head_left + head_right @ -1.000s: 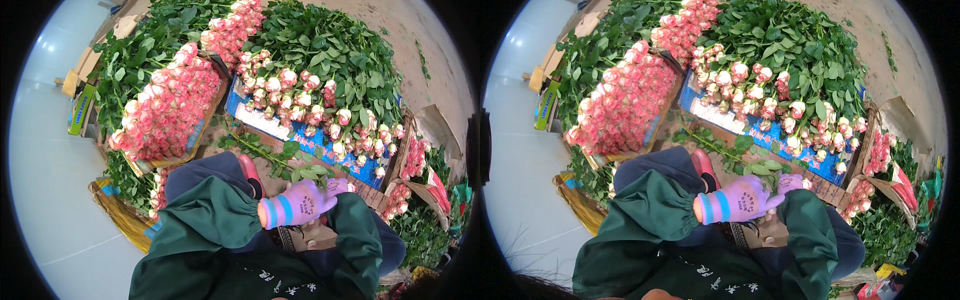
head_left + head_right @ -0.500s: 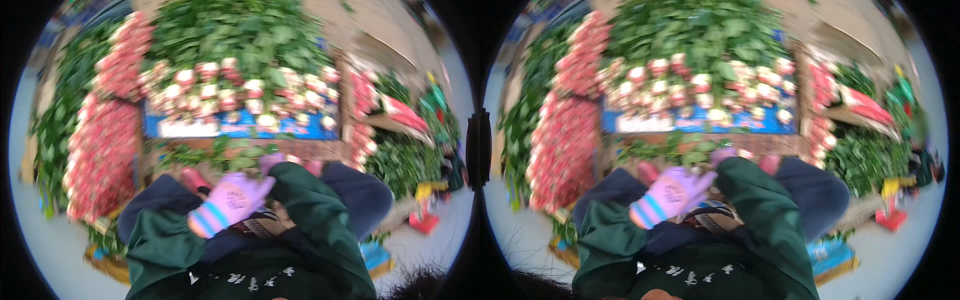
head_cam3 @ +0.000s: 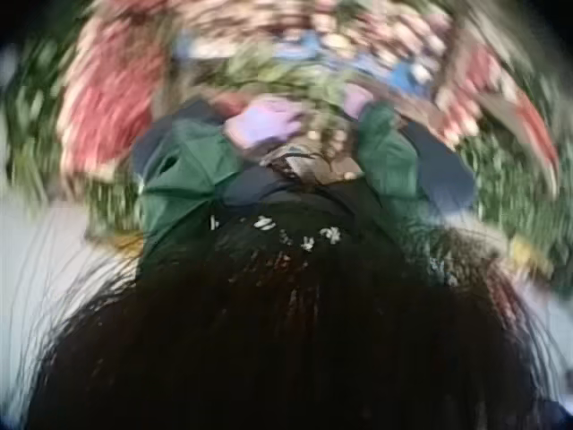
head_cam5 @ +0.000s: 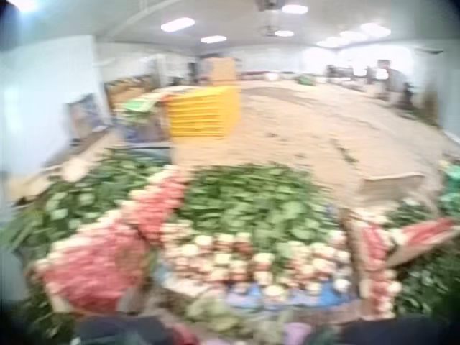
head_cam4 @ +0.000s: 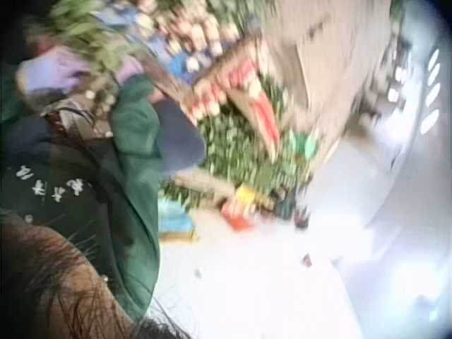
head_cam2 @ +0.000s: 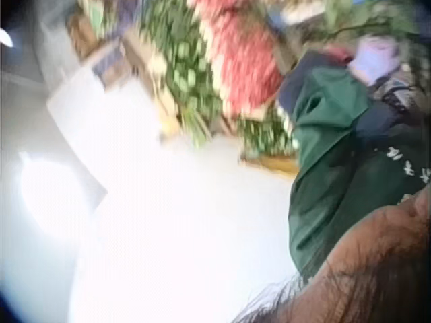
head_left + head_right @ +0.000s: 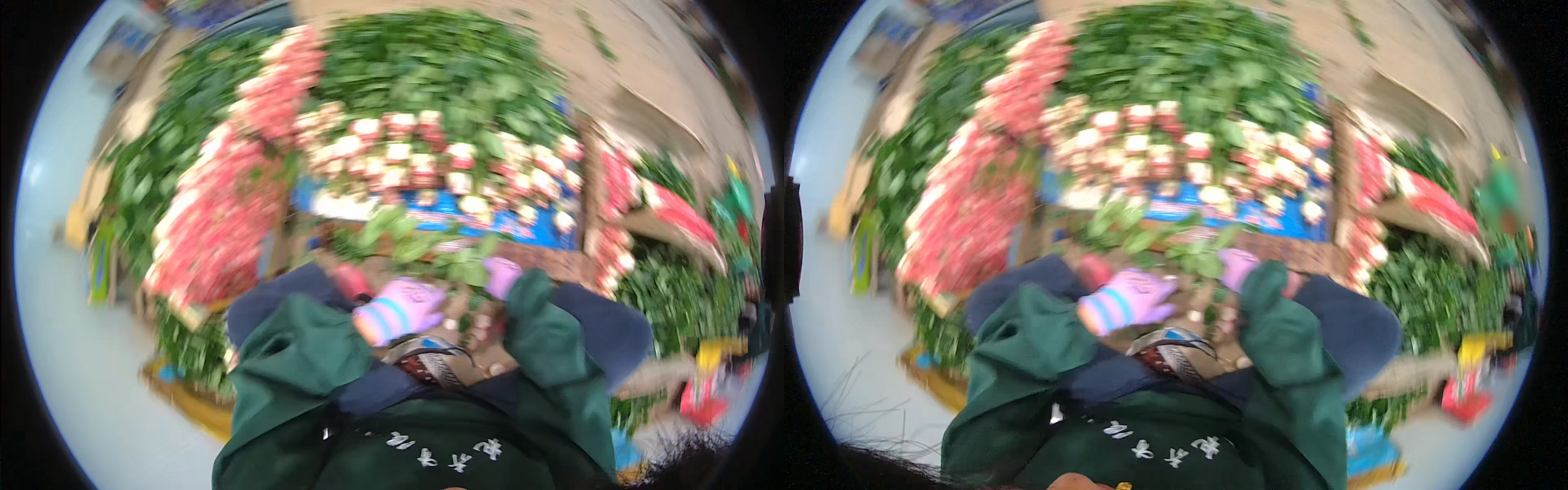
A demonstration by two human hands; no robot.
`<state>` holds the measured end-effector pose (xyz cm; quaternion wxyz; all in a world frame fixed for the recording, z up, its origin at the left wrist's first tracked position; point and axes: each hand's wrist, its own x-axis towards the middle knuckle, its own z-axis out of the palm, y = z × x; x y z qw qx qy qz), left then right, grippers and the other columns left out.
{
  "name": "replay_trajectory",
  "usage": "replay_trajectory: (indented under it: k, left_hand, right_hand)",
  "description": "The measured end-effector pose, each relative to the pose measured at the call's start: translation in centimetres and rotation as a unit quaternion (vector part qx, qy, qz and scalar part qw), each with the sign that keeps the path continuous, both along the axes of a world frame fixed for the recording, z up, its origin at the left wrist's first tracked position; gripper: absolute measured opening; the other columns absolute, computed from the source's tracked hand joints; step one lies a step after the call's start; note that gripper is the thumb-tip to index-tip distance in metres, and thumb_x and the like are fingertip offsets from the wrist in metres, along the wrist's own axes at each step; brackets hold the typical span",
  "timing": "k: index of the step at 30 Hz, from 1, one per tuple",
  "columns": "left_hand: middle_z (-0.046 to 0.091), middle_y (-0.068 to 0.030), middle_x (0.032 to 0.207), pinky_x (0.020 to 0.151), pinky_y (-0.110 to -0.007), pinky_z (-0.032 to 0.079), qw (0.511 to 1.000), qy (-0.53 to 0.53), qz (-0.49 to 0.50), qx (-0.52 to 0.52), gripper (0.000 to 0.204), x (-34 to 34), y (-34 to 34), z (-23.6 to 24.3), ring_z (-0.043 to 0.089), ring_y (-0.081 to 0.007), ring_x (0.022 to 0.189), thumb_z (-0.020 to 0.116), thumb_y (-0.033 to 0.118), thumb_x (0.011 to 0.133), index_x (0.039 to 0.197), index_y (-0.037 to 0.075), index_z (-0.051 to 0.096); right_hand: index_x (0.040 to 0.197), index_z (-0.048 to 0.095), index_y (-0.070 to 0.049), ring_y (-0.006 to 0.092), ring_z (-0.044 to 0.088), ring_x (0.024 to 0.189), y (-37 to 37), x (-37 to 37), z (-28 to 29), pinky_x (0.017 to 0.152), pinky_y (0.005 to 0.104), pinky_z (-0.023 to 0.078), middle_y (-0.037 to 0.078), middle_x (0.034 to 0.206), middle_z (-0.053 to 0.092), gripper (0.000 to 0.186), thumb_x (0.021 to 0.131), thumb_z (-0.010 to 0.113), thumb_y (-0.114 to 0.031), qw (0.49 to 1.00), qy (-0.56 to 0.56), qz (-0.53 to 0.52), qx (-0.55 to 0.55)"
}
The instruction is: The person is sitting on the floor in a flower processing area, trimming the leaves and thorns from individual pink roses. They pick up each rose, strip the lower stem, and place the cleaned flower into a blue crate.
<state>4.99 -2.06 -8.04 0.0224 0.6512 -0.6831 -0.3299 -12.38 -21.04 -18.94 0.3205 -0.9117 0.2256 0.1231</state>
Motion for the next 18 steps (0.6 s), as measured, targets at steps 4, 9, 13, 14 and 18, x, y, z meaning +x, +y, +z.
replay_trajectory:
  k: [4, 9, 13, 14, 18]
  left_hand:
    - [0.066, -0.0184, 0.095, 0.075, -0.047, 0.05, 0.975, 0.011, 0.204, -0.092, 0.051, -2.3, 1.9, 3.0, 0.064, -0.038, 0.087, 0.057, 0.042, 0.087, 0.12, 0.004, 0.051]
    - [0.064, -0.0215, 0.086, 0.072, -0.048, 0.049, 0.848, 0.162, 0.441, -0.244, 0.036, -3.7, 9.1, 9.5, 0.062, -0.0407, 0.081, 0.065, 0.027, 0.081, 0.108, 0.004, 0.056]
    - [0.066, -0.0171, 0.082, 0.068, -0.043, 0.05, 0.757, 0.045, 0.503, -0.414, 0.027, -2.8, 19.0, 12.0, 0.063, -0.0368, 0.076, 0.064, 0.027, 0.086, 0.101, 0.004, 0.064]
    - [0.066, -0.017, 0.081, 0.067, -0.042, 0.05, 0.708, 0.061, 0.584, -0.393, 0.03, -2.3, 21.6, 12.8, 0.064, -0.0355, 0.074, 0.066, 0.03, 0.086, 0.1, 0.004, 0.065]
    - [0.067, -0.0176, 0.076, 0.057, -0.039, 0.049, 0.515, -0.179, 0.814, -0.202, 0.049, 2.7, 35.3, 8.2, 0.062, -0.0283, 0.062, 0.06, 0.05, 0.089, 0.091, 0.001, 0.068]
  right_hand:
    - [0.108, 0.067, -0.01, 0.025, 0.068, 0.083, 2.8, 1.7, 6.3, 0.076, 0.0355, 0.052, 0.009, 0.094, 0.071, 0.032, 0.079, 0.07, -0.023, 0.978, -0.123, 0.093, -0.139]
    - [0.115, 0.066, -0.008, 0.0293, 0.064, 0.101, 10.5, 8.0, 22.5, 0.09, 0.0381, 0.049, 0.012, 0.107, 0.068, 0.043, 0.075, 0.074, -0.021, 0.912, -0.332, 0.204, -0.125]
    - [0.113, 0.064, -0.004, 0.0322, 0.062, 0.092, 17.1, 11.0, 28.6, 0.084, 0.0407, 0.047, 0.014, 0.092, 0.065, 0.034, 0.083, 0.067, -0.019, 0.869, -0.392, 0.279, -0.116]
    - [0.113, 0.064, -0.003, 0.0313, 0.062, 0.087, 17.6, 11.5, 29.4, 0.08, 0.0396, 0.047, 0.013, 0.086, 0.064, 0.031, 0.085, 0.065, -0.015, 0.886, -0.375, 0.26, -0.08]
    - [0.115, 0.062, 0.0, 0.0248, 0.057, 0.068, 16.6, 11.3, 27.0, 0.065, 0.0341, 0.045, 0.011, 0.074, 0.06, 0.026, 0.09, 0.058, -0.005, 0.904, -0.354, 0.227, -0.07]
